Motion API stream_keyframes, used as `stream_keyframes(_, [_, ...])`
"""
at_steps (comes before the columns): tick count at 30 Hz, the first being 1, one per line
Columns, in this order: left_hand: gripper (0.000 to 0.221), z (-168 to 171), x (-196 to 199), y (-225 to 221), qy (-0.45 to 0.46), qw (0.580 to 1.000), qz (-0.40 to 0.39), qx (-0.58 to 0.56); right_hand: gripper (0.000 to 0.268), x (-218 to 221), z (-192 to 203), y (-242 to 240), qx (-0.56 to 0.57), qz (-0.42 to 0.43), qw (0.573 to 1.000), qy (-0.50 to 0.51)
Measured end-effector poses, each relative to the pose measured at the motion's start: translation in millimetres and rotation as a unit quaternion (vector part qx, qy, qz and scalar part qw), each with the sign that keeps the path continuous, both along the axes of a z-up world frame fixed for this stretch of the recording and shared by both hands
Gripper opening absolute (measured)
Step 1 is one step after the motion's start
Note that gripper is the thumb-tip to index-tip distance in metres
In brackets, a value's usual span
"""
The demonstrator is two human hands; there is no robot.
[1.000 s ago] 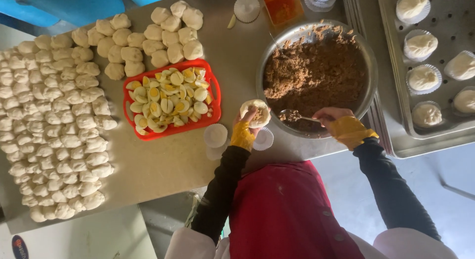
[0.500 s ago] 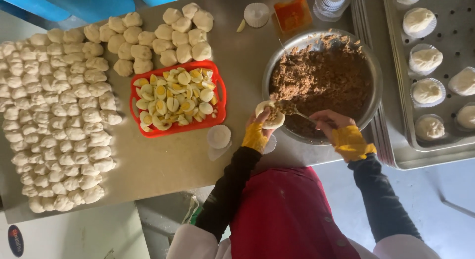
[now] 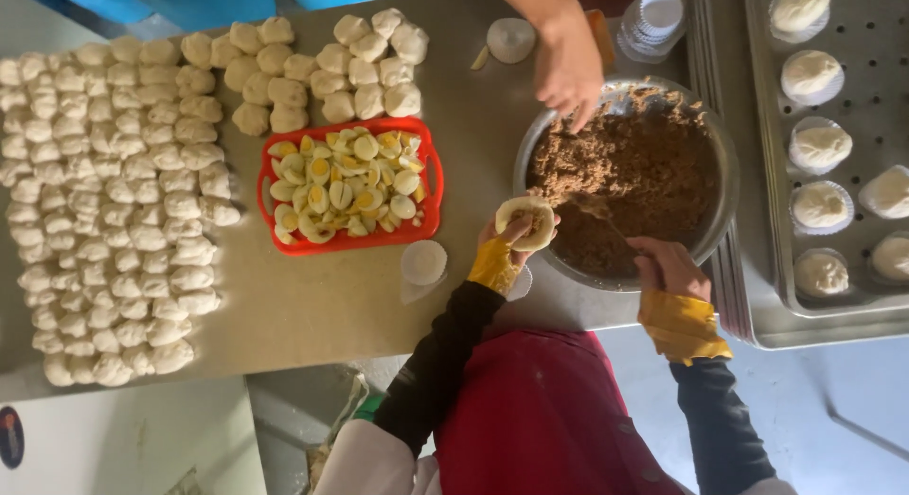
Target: The recorder and a coworker are assembling bao buns by placing dough circles into cups, adding meat filling and egg slices, and pleating the dough to close them.
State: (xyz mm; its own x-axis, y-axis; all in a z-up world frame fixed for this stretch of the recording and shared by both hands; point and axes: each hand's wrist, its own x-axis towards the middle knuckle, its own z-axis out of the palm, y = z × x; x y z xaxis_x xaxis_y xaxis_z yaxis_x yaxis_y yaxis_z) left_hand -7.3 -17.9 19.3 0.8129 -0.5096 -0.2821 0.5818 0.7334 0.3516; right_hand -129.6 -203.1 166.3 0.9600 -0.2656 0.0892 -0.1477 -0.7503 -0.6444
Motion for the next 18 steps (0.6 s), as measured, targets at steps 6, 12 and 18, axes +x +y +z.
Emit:
stream_keyframes(6, [0.038, -13.4, -20.4, 46.0, 0.018, 0.999, 0.025, -0.012, 0.026, -24.5, -90.6, -16.6, -0.128, 0.017, 0.989, 0.069])
stream_keyframes(12, [0.038, -12.8, -47.6, 116.2, 0.057, 0.995, 0.051, 0.061, 0.021, 6.2, -76.6, 43.6, -0.266, 0.010, 0.963, 0.028])
stream_keyframes(18, [0.036, -25.8, -61.4, 187.1, 0.055, 0.990, 0.095, 0.087, 0.022, 92.3, -116.7, 141.5, 0.034, 0.113, 0.992, 0.039])
